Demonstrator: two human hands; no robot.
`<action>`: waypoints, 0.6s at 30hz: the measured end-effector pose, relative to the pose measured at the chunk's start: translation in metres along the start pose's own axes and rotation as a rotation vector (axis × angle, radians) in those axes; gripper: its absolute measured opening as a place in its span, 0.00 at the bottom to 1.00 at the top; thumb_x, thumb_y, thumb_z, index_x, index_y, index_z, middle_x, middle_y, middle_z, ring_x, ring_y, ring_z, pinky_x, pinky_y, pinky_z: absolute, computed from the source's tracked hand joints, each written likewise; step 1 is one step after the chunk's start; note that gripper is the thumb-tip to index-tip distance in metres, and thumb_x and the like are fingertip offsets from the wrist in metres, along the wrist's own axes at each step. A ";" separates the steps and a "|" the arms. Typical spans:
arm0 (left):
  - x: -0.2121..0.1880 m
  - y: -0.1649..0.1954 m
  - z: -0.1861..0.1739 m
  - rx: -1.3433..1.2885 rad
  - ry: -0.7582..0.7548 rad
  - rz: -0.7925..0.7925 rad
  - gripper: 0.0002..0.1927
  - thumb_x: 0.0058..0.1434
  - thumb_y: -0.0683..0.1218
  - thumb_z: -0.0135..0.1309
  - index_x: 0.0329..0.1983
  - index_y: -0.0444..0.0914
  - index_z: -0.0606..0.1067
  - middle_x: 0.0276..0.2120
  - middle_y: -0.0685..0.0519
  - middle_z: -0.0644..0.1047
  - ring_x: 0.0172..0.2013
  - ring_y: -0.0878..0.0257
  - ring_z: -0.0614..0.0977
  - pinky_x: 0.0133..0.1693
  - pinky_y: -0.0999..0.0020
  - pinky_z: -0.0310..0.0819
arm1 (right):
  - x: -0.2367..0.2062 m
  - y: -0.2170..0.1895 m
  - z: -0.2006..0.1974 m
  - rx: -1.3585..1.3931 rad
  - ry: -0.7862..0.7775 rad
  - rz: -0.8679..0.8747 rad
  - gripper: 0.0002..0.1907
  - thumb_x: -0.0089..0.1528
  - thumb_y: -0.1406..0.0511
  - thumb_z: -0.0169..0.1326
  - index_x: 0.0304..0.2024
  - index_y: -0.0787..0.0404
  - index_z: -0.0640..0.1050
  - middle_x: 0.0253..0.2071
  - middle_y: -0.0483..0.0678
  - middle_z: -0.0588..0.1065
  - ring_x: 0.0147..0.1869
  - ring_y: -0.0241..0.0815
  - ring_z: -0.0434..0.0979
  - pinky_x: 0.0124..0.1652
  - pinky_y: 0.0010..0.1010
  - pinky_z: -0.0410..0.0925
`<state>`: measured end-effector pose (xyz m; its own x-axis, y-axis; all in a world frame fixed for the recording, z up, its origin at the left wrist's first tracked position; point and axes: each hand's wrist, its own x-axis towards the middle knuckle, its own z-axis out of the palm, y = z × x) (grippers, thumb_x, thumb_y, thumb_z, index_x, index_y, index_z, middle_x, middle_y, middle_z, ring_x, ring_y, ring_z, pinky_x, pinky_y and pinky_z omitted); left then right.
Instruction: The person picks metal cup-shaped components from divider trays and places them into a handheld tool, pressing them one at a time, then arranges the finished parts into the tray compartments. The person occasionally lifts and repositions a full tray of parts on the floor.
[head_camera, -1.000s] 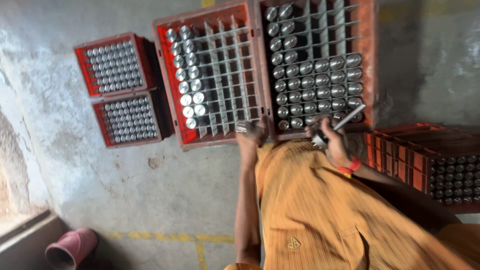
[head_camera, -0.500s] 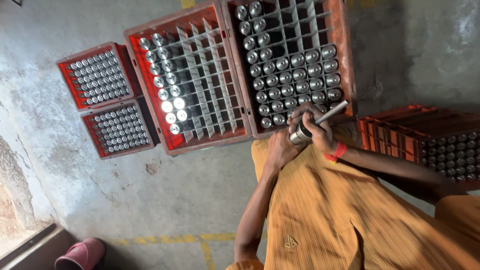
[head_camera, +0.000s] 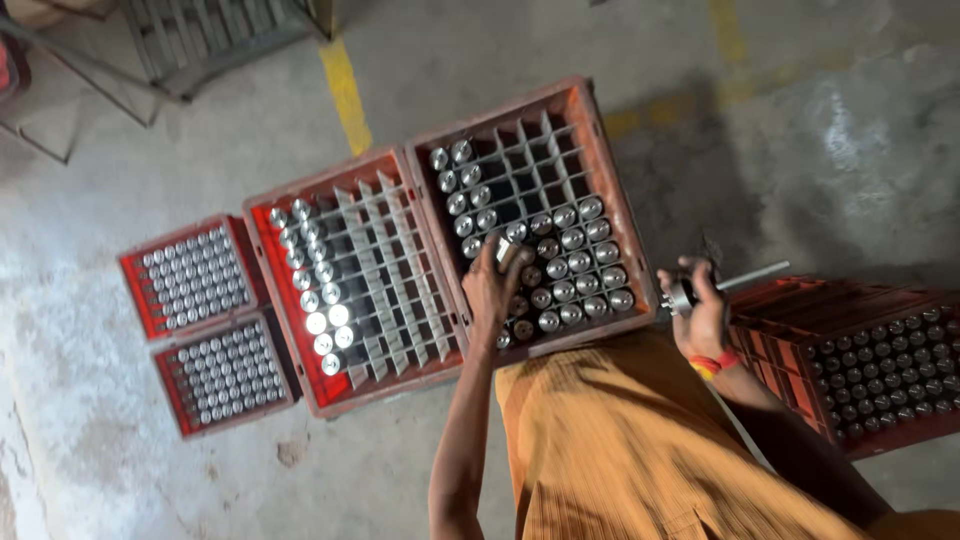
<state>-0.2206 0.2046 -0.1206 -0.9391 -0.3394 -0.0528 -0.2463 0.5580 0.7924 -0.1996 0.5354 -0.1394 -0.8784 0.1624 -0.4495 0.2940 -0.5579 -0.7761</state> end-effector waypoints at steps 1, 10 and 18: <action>0.014 -0.004 0.003 -0.019 0.005 0.025 0.34 0.60 0.54 0.65 0.67 0.42 0.68 0.54 0.38 0.78 0.38 0.49 0.87 0.34 0.58 0.85 | -0.002 -0.001 -0.009 -0.012 0.004 0.004 0.17 0.74 0.52 0.49 0.51 0.59 0.73 0.40 0.48 0.76 0.44 0.41 0.78 0.49 0.30 0.71; 0.039 -0.013 0.009 0.329 -0.007 0.247 0.29 0.63 0.31 0.52 0.65 0.46 0.75 0.61 0.33 0.74 0.45 0.46 0.83 0.31 0.67 0.87 | -0.038 0.021 -0.015 -0.095 -0.015 0.103 0.20 0.74 0.50 0.45 0.51 0.59 0.71 0.42 0.50 0.77 0.47 0.41 0.77 0.54 0.32 0.68; -0.083 -0.070 -0.074 0.225 0.150 0.192 0.27 0.46 0.34 0.61 0.53 0.37 0.78 0.48 0.40 0.78 0.52 0.41 0.77 0.54 0.49 0.71 | -0.053 0.051 -0.013 -0.070 -0.046 0.173 0.19 0.73 0.52 0.46 0.51 0.61 0.71 0.42 0.48 0.75 0.47 0.43 0.79 0.54 0.33 0.71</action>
<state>-0.1077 0.1377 -0.1263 -0.9319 -0.3104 0.1879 -0.1308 0.7705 0.6239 -0.1332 0.5093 -0.1611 -0.8285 0.0309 -0.5591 0.4660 -0.5156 -0.7190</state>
